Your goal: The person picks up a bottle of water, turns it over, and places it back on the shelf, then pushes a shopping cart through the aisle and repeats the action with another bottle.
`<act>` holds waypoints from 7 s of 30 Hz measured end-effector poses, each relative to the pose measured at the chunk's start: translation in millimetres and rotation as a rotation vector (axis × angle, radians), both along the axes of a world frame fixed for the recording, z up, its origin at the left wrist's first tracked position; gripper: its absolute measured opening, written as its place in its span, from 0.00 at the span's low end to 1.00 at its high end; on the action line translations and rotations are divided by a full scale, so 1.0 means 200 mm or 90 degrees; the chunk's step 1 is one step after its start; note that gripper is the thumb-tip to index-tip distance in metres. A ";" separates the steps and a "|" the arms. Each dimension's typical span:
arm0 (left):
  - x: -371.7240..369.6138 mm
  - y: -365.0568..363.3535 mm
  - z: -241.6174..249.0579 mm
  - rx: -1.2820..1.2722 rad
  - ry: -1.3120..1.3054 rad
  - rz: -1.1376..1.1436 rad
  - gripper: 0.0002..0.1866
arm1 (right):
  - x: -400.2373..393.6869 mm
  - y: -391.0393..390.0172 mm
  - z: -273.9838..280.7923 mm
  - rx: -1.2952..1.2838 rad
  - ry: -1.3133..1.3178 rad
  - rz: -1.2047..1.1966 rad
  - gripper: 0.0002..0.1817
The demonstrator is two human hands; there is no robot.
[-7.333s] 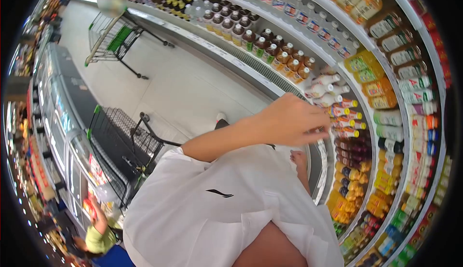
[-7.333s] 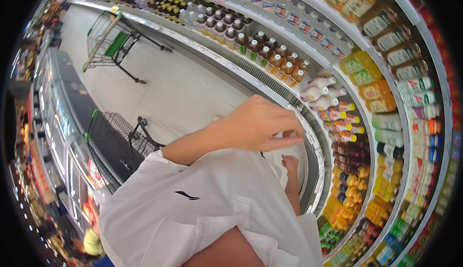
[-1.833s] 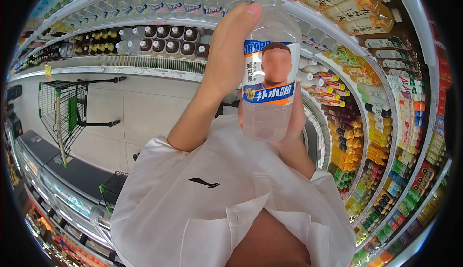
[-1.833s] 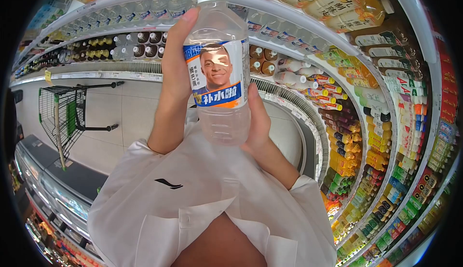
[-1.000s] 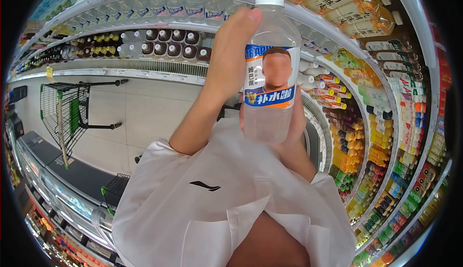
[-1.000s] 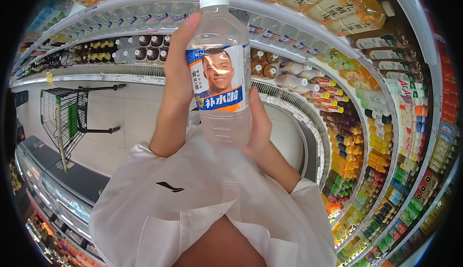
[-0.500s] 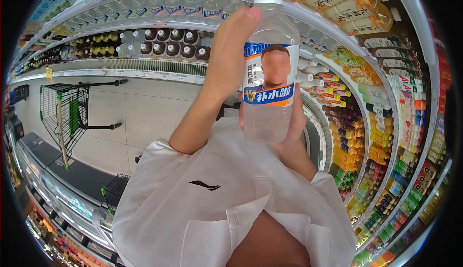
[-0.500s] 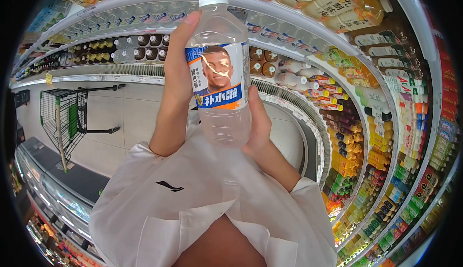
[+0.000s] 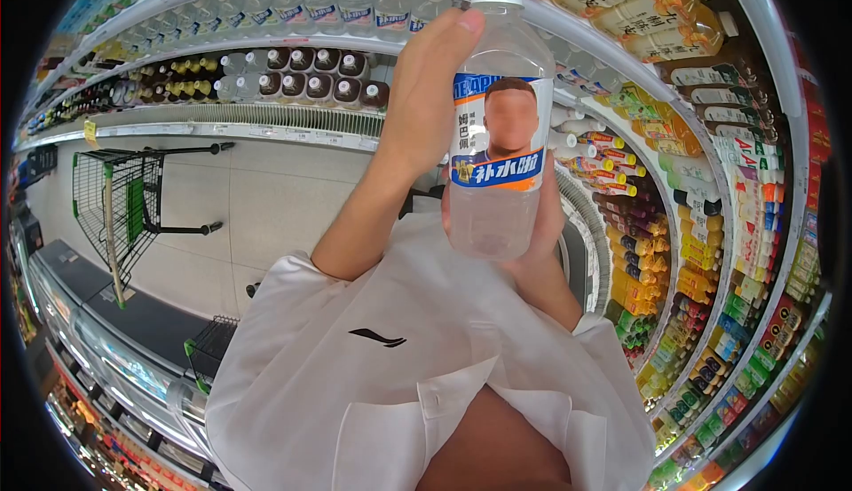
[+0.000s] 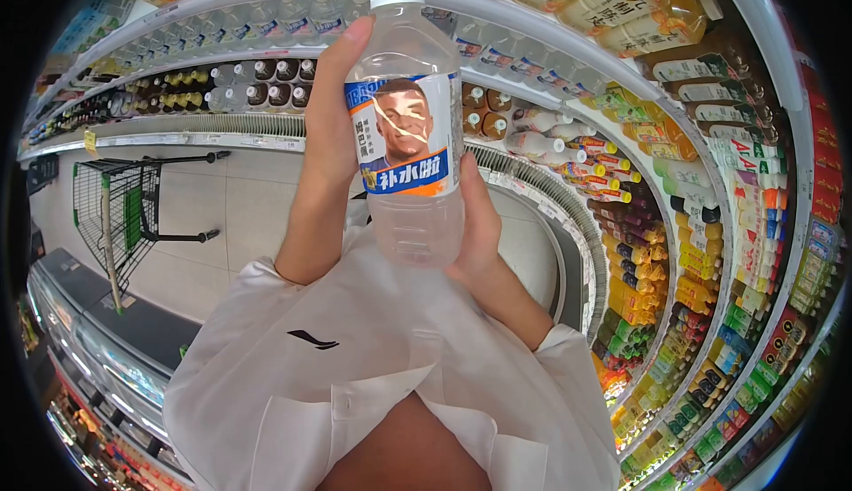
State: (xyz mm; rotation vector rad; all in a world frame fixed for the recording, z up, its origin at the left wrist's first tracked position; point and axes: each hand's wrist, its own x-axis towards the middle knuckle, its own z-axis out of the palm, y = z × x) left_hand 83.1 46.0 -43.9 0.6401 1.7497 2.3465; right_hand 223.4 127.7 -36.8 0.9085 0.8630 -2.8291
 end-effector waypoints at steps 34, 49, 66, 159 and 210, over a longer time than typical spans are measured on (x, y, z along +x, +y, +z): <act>0.03 0.01 0.10 0.015 0.034 0.042 0.18 | 0.03 0.03 0.00 0.031 0.014 0.064 0.50; 0.04 0.02 0.15 0.009 -0.027 0.039 0.22 | 0.02 0.03 0.01 0.034 0.017 0.042 0.47; 0.00 0.04 0.12 0.036 -0.046 0.024 0.22 | 0.00 0.05 -0.01 0.045 0.024 0.061 0.48; -0.01 -0.01 0.11 0.019 -0.079 -0.005 0.22 | 0.00 0.00 -0.02 0.031 0.020 0.076 0.52; -0.01 0.03 -0.02 -0.041 0.051 0.066 0.19 | 0.00 0.01 -0.04 0.030 0.026 0.052 0.47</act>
